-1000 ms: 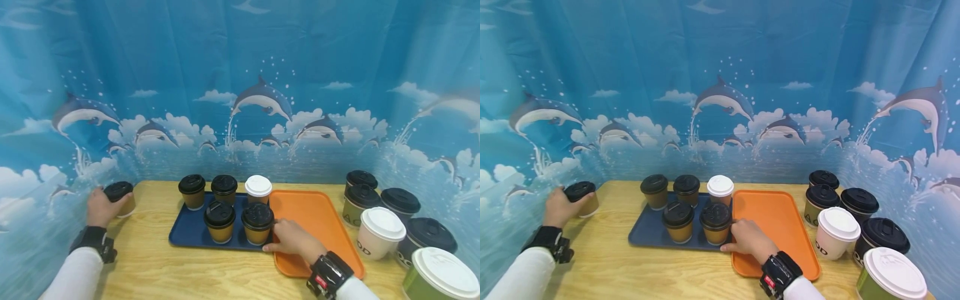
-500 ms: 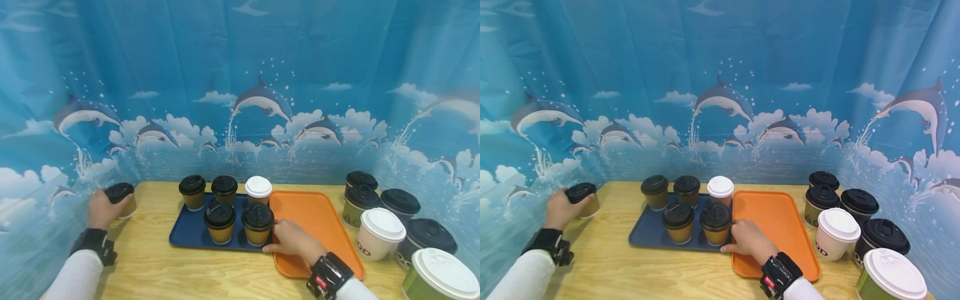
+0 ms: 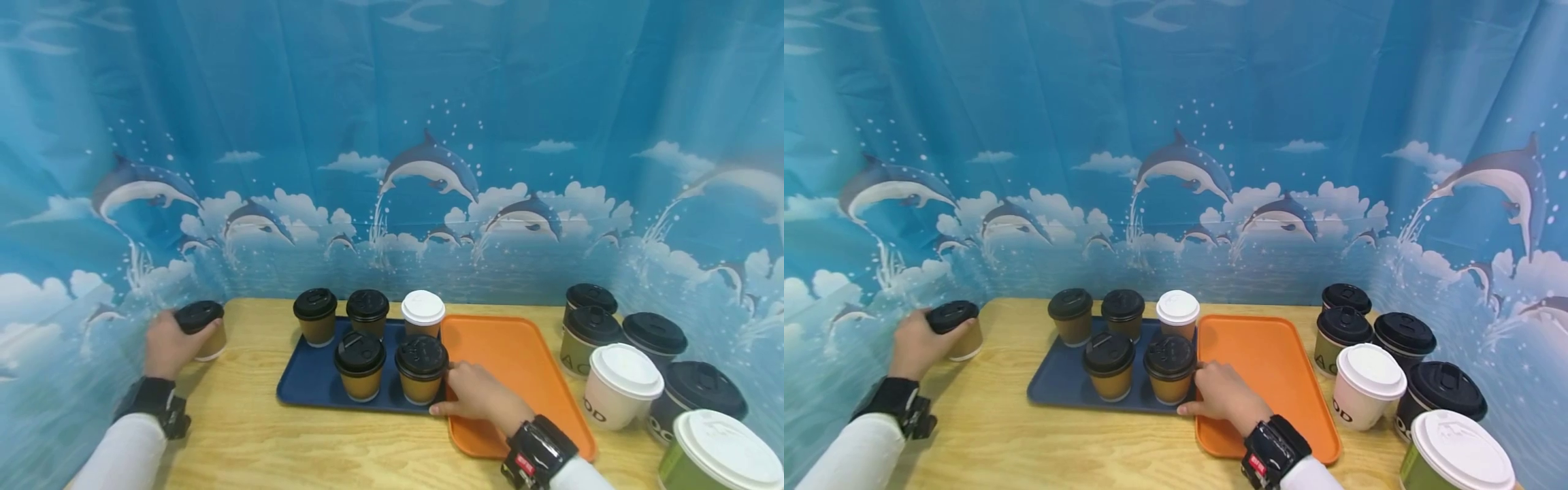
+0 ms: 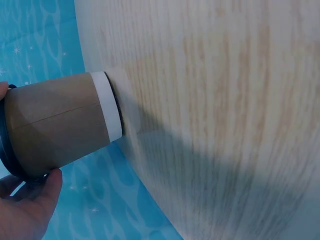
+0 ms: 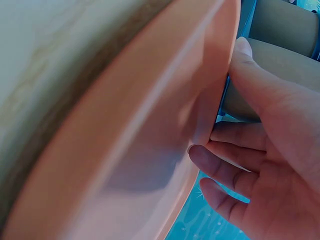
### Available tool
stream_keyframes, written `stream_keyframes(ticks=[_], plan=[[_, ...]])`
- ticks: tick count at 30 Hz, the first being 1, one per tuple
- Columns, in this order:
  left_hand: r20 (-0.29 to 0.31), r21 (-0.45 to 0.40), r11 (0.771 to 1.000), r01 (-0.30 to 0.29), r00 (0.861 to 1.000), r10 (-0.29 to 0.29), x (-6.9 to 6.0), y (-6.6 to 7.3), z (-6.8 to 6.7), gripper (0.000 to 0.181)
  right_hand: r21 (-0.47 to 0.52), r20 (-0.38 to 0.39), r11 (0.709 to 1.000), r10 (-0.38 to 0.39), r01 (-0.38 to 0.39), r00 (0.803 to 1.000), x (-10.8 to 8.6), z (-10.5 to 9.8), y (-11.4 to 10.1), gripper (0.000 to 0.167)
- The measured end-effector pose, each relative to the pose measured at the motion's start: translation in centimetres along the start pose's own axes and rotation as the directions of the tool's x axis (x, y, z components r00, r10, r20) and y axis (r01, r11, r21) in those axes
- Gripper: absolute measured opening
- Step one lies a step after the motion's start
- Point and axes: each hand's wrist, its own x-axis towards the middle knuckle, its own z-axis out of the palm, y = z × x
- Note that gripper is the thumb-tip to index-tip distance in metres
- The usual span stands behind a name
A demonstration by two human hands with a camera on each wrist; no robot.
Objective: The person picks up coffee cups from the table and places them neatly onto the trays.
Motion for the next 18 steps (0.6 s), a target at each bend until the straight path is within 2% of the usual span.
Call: stream_keyframes(ticks=[5,11,16,18], plan=[[-0.005,-0.007,0.996,-0.087,0.996,0.087,-0.3,0.6,-0.2,0.097,0.001,0.003,1.000,0.001,-0.001,1.000,0.0,0.0,0.1,0.052],[0.023,-0.005,0.979,-0.203,0.979,0.203,-1.1,2.7,-0.8,0.095,0.012,0.010,1.000,0.009,-0.010,1.000,0.0,0.0,0.1,0.054],[0.067,0.006,0.969,-0.247,0.967,0.246,-2.0,4.8,-1.1,0.096,0.008,0.009,1.000,0.010,-0.010,1.000,0.0,-0.1,0.1,0.052],[0.083,0.001,0.969,-0.248,0.965,0.247,-2.6,5.7,-1.2,0.097,0.013,0.012,1.000,0.012,-0.012,1.000,0.0,0.0,0.1,0.053]])
